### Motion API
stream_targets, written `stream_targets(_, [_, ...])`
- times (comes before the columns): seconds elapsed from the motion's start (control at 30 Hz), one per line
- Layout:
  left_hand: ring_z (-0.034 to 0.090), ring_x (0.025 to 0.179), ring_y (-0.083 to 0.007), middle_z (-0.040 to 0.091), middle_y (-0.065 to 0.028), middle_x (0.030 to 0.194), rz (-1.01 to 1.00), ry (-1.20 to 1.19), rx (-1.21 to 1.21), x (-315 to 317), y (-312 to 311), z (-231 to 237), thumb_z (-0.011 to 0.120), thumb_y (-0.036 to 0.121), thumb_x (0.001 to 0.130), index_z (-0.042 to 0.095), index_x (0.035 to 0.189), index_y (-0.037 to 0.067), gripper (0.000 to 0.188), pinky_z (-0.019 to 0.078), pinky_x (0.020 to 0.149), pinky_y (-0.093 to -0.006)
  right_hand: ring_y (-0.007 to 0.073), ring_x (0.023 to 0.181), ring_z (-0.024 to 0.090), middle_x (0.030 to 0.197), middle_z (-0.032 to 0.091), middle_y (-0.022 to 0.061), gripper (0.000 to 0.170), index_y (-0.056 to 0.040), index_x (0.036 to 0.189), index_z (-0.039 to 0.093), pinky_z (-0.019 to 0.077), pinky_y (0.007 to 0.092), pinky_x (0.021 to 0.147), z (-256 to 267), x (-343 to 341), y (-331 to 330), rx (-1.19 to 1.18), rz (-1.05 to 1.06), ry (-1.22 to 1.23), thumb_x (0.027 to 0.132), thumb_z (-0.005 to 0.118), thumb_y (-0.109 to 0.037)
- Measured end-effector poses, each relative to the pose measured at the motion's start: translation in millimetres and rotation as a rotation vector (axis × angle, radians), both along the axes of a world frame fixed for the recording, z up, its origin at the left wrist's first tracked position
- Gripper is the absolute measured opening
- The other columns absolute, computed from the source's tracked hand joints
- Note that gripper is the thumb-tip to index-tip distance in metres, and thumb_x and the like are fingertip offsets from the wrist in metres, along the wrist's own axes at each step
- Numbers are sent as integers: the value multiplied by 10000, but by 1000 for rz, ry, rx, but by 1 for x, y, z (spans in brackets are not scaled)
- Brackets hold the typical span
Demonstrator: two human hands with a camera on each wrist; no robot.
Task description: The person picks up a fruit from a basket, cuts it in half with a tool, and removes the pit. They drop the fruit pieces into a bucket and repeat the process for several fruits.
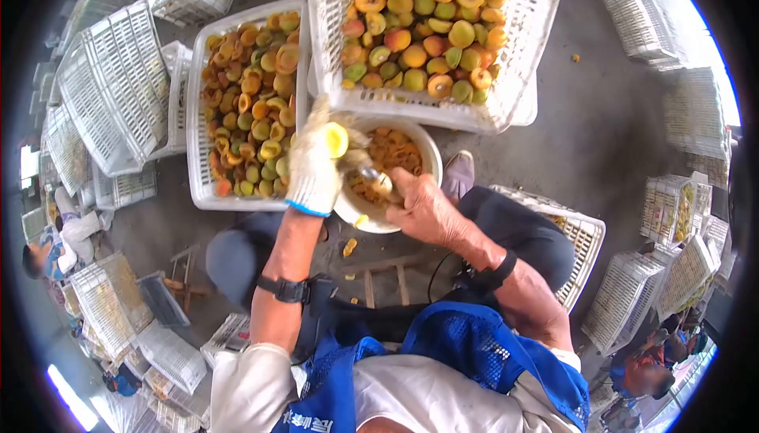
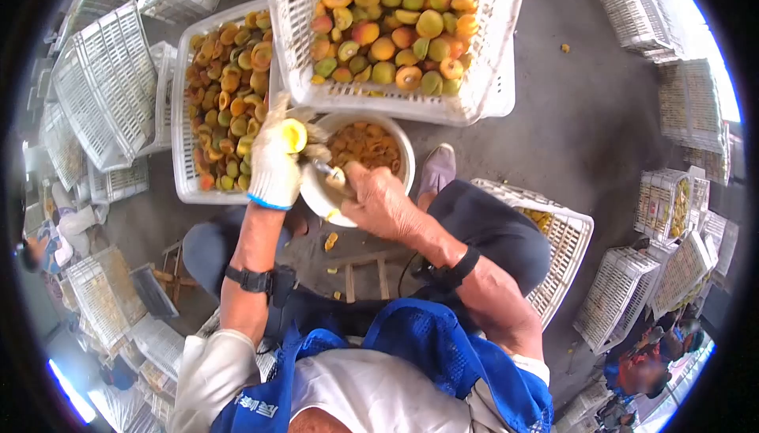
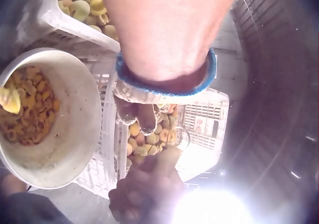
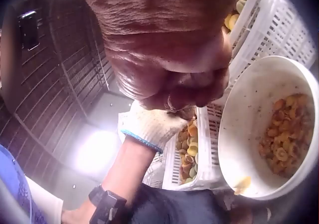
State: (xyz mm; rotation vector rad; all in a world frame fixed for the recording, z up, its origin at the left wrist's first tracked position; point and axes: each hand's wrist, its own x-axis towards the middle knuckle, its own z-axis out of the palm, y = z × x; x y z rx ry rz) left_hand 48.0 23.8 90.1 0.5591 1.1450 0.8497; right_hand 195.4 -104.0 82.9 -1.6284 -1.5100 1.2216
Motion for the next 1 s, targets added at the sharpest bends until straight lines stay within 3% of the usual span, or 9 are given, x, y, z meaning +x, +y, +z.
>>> stream_targets(0.1, [634,534,-194,678,-101,742,11,-13,-1,-20,21,8,550,423,1052,649,1169,-10,459,539,475,-304,538,799,616,724,595,326,248,18,928,519,517,546,690,3,1,1,45,-30,55,784,655,-132])
stream_targets(0.23, [606,497,-156,656,-73,710,131,224,177,-35,48,32,559,534,1032,660,1176,-4,565,524,496,-301,289,654,589,711,588,163,222,31,998,540,501,416,653,-1,7,4,102,-133,52,819,651,-37])
stream_targets(0.3, [710,718,-273,727,-165,907,-69,633,218,-56,65,30,497,593,1032,633,1282,-25,680,579,695,-377,128,721,563,792,625,5,269,31,1083,574,506,341,648,-25,17,11,227,-285,52,846,661,-61])
stream_targets(0.37, [495,1334,-450,576,-242,1422,-350,1546,606,-61,68,39,327,605,1055,565,1409,4,737,397,1114,-489,90,699,550,771,600,-2,136,-3,954,583,463,299,602,12,32,21,-37,-486,312,895,687,-70])
stream_targets(0.47, [580,1254,-408,619,-229,1372,-328,1738,917,-74,61,43,321,487,1092,594,1394,51,597,441,1082,-490,102,653,577,746,603,-3,168,-22,961,594,472,309,577,18,56,30,-85,-591,392,905,716,-123])
stream_targets(0.57, [669,1086,-365,684,-182,1257,-396,1658,1050,-66,40,51,430,258,1091,579,1411,84,394,546,951,-472,193,554,594,688,615,54,251,-2,966,584,491,363,551,1,66,55,-96,-628,299,890,752,-172])
stream_targets(0.7, [716,760,-216,734,-129,918,-250,636,191,-33,19,75,631,429,1020,698,1173,17,445,550,697,-333,457,853,663,855,671,263,359,29,975,556,513,502,744,-11,71,141,288,-421,-325,826,782,-206])
stream_targets(0.83, [689,653,-150,711,-79,827,-258,402,329,-35,14,71,639,484,1009,694,1108,-15,512,528,633,-270,476,917,658,914,689,269,376,16,1011,578,519,533,772,-28,59,223,177,-498,-493,824,780,-240])
stream_targets(1.0, [677,601,-170,689,-88,788,-11,150,-83,-42,23,63,640,463,1014,689,1122,-14,492,542,555,-275,467,907,675,890,701,256,416,21,1014,610,529,504,801,-72,43,265,180,-601,-683,810,770,-304])
